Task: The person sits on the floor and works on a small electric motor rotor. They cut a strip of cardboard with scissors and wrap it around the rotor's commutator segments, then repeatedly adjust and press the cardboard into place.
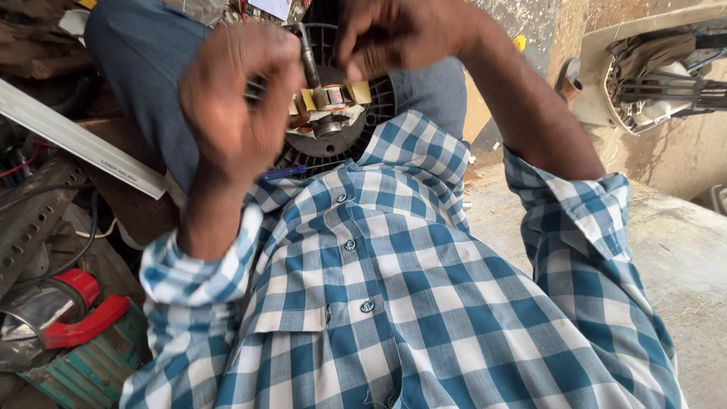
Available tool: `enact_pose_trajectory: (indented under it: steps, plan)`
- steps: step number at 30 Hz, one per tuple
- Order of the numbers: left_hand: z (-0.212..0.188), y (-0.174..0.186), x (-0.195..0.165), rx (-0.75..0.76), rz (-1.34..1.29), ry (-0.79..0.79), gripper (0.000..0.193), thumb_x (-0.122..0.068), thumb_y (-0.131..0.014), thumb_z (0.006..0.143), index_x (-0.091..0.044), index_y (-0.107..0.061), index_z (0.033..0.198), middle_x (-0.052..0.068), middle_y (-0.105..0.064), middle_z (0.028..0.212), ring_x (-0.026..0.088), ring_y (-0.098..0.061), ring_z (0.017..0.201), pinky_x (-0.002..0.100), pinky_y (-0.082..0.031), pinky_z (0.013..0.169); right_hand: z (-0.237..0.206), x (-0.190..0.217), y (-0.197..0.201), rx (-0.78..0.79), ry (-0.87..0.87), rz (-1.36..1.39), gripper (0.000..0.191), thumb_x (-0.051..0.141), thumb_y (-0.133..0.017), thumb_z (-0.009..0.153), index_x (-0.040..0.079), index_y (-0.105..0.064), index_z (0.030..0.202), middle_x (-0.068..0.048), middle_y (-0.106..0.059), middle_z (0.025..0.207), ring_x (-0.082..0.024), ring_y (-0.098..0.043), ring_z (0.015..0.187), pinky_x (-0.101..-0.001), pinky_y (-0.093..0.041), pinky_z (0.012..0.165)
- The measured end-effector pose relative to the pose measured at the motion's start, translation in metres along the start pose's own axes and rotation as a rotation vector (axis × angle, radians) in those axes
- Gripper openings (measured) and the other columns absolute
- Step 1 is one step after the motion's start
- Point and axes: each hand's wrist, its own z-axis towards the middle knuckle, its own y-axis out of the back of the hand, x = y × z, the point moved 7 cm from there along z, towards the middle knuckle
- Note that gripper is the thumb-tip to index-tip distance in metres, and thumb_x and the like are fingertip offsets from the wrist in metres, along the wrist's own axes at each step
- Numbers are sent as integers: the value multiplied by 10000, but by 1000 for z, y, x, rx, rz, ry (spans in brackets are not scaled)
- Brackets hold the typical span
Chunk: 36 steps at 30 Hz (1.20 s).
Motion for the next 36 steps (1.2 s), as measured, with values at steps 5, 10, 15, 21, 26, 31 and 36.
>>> enact_pose_trajectory:
  steps: [5, 10, 15, 21, 26, 31, 36]
  plan:
    - [37, -29, 49, 424, 155, 246, 251, -270, -821, 975, -35, -752, 920, 77, -736, 840, 160, -710, 762, 310, -580, 721, 12, 40, 16, -520, -72, -652, 136, 150, -782, 1092, 30, -718, 1104, -91, -715, 920, -180, -716, 774, -310, -565, 608]
    - [34, 0, 26, 451, 50, 236, 90, -101, -753, 991, -35, -766, 1051, 102, -727, 1042, 189, -711, 929, 325, -581, 796, 0, 107, -64, -130, -142, -778, 127, 202, -746, 979, 79, -729, 959, -64, -616, 834, -175, -616, 654, -338, -488, 534]
    - [-8, -12, -44, 213, 646, -278, 69, -135, -782, 982, -70, -767, 963, 74, -683, 1240, 203, -665, 1115, 457, -591, 842, -26, 94, -30, -319, -207, -825, 115, 171, -788, 1015, 75, -747, 1062, -89, -653, 896, -214, -627, 746, -354, -486, 625]
    - [-2, -8, -13, -27, 31, -62, 74, -80, -746, 941, -6, -748, 932, 187, -672, 1098, 268, -671, 1004, 436, -582, 816, -12, -4, 7, -595, -142, -43, 41, 113, -751, 1056, 74, -741, 1051, -90, -756, 933, -188, -715, 822, -333, -586, 726]
    - [54, -12, 3, 432, 216, -31, 80, -87, -783, 1002, -58, -763, 930, 64, -753, 939, 193, -709, 786, 353, -606, 798, 20, 61, -25, -292, -190, -1067, 61, 169, -787, 922, 151, -783, 980, -50, -704, 794, -189, -650, 615, -356, -491, 491]
    - [39, -6, -40, 262, 12, -44, 77, -23, -751, 969, -55, -771, 1035, 198, -616, 1188, 289, -628, 1108, 423, -601, 922, -6, 135, -42, -194, -128, -549, 138, 90, -731, 871, 52, -728, 1004, -96, -690, 945, -231, -676, 782, -374, -565, 677]
    - [-26, -23, -57, 67, 667, -450, 64, -114, -769, 967, -68, -747, 929, 137, -565, 1365, 311, -497, 1274, 519, -521, 958, -26, 35, 1, -406, -212, -338, 130, 103, -870, 1000, 20, -780, 958, -115, -648, 873, -213, -635, 724, -307, -479, 647]
